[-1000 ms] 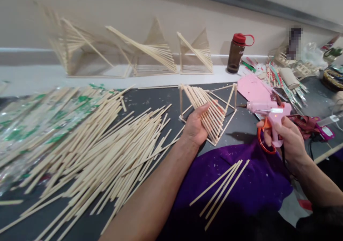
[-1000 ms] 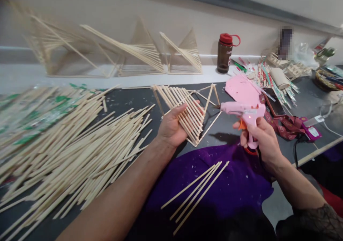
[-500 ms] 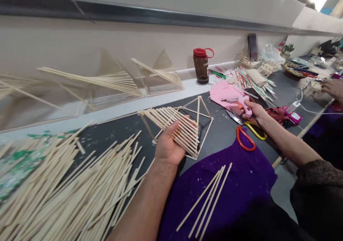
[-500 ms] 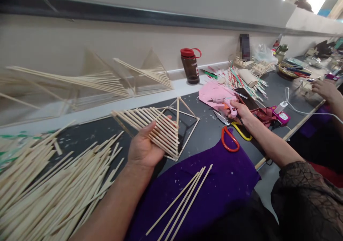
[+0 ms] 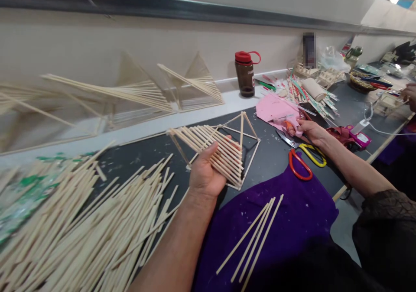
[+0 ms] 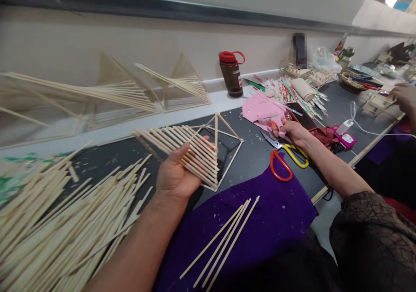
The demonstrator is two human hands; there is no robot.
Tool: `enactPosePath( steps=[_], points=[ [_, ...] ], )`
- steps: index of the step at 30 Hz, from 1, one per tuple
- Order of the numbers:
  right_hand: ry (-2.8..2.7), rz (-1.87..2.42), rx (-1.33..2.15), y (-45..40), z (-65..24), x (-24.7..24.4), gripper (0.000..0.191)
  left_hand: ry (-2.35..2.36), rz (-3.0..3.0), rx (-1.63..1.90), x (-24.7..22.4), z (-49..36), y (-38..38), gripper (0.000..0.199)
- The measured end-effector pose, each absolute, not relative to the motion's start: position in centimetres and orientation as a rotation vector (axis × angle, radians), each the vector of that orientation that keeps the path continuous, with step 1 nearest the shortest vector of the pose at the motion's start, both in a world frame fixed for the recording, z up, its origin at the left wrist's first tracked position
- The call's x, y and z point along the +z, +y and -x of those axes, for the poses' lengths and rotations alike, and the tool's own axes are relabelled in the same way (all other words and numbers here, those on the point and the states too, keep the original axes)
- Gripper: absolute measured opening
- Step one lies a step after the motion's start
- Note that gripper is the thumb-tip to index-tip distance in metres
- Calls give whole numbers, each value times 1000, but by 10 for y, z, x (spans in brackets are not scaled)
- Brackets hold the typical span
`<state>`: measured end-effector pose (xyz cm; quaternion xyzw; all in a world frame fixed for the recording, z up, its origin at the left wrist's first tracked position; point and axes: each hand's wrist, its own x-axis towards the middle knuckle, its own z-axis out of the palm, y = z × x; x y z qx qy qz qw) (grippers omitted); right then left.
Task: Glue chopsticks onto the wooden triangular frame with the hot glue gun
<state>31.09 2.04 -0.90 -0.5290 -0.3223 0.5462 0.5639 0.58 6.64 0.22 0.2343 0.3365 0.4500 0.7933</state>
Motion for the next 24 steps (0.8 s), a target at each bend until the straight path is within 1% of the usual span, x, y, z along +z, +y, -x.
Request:
enactPosePath(
  steps=[3, 5, 7, 8, 10, 11, 12, 13, 14, 15, 18, 19, 21, 24],
  points=[
    [-763, 1287, 1346, 21, -312, -7, 24, 699, -504, 974, 2, -7, 65, 18],
    [-828, 1467, 1229, 23, -313, -5, 19, 683, -487, 974, 1, -7, 64, 18],
    [-1003, 1739, 980, 24, -314, 1, 10, 663, -474, 973, 0, -7, 64, 19],
    [-1105, 1862, 813, 22, -314, 6, 9, 653, -474, 971, 0, -7, 64, 19],
    [-1289, 2011, 482, 15, -308, 18, 16, 640, -485, 966, -1, -7, 64, 20],
    [-1392, 2040, 261, 9, -303, 24, 21, 636, -487, 966, -1, -7, 64, 20],
    [-1512, 2032, 89, 3, -295, 31, 23, 632, -485, 965, -1, -7, 64, 19],
    [-1623, 1979, 11, -3, -285, 37, 23, 628, -478, 964, -2, -7, 64, 20],
    [-1714, 1889, 47, -9, -274, 42, 23, 624, -470, 965, -2, -7, 64, 20],
    [-1760, 1794, 179, -13, -262, 45, 22, 620, -463, 966, -3, -8, 65, 20],
    [-1649, 1608, 718, -16, -223, 49, 23, 620, -451, 977, -3, -8, 65, 20],
    [-1587, 1575, 851, -13, -212, 48, 23, 625, -452, 976, -3, -9, 65, 20],
    [-1445, 1556, 1029, -3, -196, 44, 22, 637, -465, 964, -1, -9, 64, 19],
    [-1252, 1513, 1184, 15, -183, 38, 26, 641, -483, 974, 2, -10, 63, 16]
  ],
)
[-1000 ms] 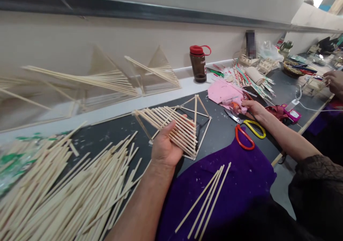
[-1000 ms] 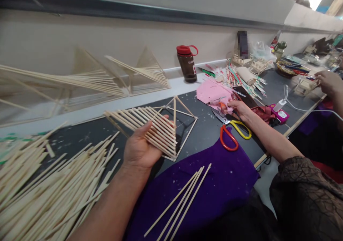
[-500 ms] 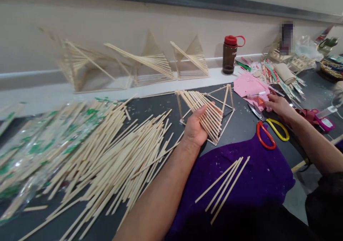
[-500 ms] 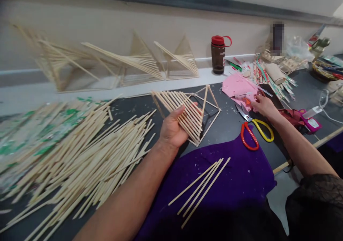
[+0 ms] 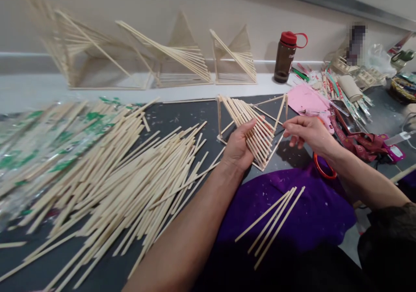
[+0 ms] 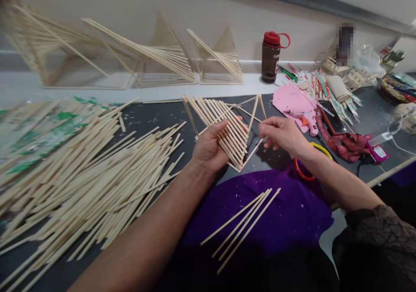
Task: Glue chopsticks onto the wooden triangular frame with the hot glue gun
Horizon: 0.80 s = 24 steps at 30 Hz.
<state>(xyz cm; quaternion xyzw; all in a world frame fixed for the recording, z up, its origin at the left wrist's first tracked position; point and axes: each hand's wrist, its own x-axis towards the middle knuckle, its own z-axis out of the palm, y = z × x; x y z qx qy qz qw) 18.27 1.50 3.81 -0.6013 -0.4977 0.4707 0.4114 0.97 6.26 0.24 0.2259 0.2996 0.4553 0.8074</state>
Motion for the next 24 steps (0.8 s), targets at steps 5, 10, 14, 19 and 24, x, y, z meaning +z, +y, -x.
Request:
enactPosePath(
  steps=[5, 10, 14, 19, 24],
  points=[
    [-1171, 1446, 1280, 32, -173, 34, 34, 609, -466, 988, 4, -11, 62, 11],
    [-1251, 1444, 1233, 38, -164, 35, 24, 600, -415, 992, 4, -12, 63, 11],
    [-1273, 1417, 1228, 42, -164, 35, 17, 591, -404, 991, 4, -12, 63, 9],
    [-1280, 1414, 1221, 43, -165, 34, 21, 589, -420, 985, 2, -13, 64, 10],
    [-1300, 1418, 1220, 43, -166, 33, 21, 603, -434, 990, 2, -13, 65, 7]
  ],
)
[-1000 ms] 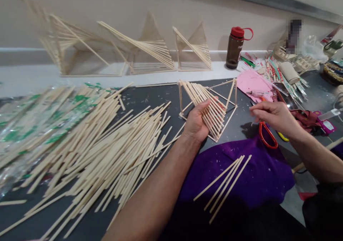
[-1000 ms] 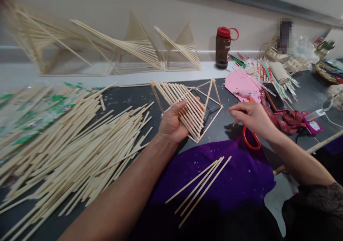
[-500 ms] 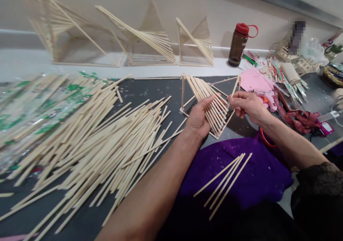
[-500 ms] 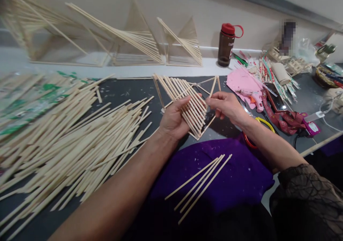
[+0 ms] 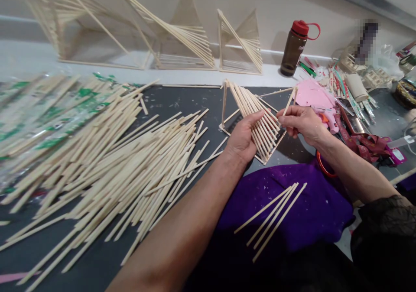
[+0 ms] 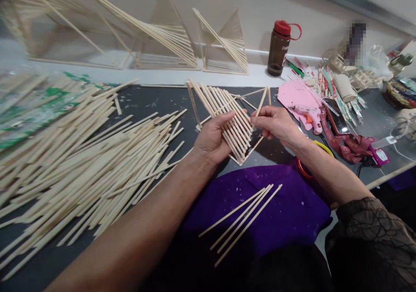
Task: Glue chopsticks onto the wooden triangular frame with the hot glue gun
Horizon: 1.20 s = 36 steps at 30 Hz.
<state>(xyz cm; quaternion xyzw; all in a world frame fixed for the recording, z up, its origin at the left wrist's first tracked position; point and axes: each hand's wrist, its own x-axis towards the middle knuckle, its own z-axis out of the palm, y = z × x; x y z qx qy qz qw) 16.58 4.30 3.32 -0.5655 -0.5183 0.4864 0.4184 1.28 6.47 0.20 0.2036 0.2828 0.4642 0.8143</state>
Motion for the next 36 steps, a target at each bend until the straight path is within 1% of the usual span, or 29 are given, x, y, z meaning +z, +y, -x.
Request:
enactPosePath(
  steps=[8, 17, 23, 36],
  points=[
    [-1320, 1417, 1213, 42, -167, 32, 23, 634, -399, 987, 4, -15, 64, 10],
    [-1353, 1430, 1215, 41, -168, 30, 25, 633, -423, 973, 0, -14, 65, 7],
    [-1368, 1438, 1186, 40, -167, 31, 22, 641, -422, 981, -1, -14, 66, 6],
    [-1402, 1408, 1150, 40, -167, 29, 26, 643, -413, 968, 1, -13, 65, 6]
  ],
)
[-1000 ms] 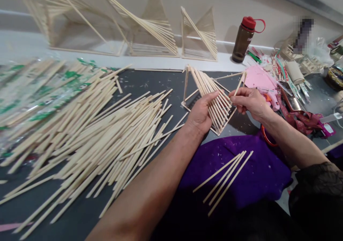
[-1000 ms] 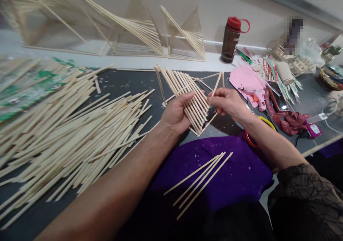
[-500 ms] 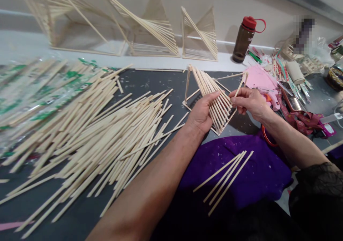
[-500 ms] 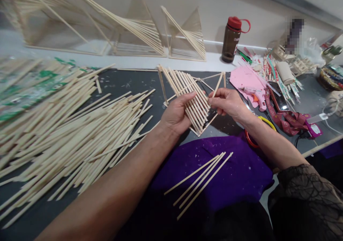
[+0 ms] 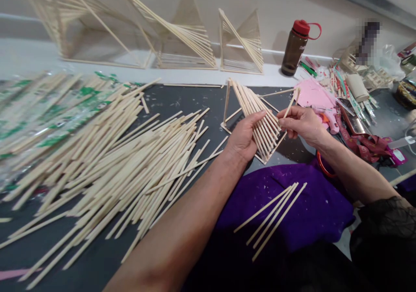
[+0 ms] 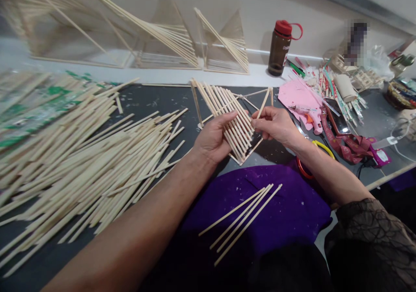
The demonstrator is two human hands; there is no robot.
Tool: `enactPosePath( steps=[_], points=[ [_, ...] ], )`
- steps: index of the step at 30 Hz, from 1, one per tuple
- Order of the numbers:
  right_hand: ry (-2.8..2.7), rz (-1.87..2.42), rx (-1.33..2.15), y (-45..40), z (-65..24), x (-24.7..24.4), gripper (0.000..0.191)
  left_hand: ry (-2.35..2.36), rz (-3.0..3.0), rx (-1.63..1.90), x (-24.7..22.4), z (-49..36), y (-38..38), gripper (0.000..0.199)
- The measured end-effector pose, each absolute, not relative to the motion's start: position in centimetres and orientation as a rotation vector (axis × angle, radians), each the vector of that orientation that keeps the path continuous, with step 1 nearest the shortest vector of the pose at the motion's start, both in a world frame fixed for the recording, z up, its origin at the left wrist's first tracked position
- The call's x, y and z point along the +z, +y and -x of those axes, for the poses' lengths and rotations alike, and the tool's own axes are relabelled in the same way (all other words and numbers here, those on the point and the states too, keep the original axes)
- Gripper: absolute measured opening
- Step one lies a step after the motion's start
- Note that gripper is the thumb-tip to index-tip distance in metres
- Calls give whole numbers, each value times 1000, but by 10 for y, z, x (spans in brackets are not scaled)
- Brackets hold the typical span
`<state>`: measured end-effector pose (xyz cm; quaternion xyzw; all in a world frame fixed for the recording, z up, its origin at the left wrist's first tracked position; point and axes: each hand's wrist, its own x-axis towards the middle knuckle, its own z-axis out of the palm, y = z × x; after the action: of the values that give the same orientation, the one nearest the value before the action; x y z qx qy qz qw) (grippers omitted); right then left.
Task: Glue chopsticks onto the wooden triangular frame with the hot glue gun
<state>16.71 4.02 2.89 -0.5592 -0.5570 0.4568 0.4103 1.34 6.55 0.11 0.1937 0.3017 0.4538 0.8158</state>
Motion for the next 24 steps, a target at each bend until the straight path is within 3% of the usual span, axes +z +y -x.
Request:
enactPosePath(
  steps=[17, 24],
  points=[
    [-1408, 1421, 1185, 39, -175, 32, 31, 616, -436, 978, -2, -13, 66, 7],
    [-1548, 1424, 1071, 38, -172, 31, 23, 637, -414, 1004, 2, -14, 65, 5]
  ],
)
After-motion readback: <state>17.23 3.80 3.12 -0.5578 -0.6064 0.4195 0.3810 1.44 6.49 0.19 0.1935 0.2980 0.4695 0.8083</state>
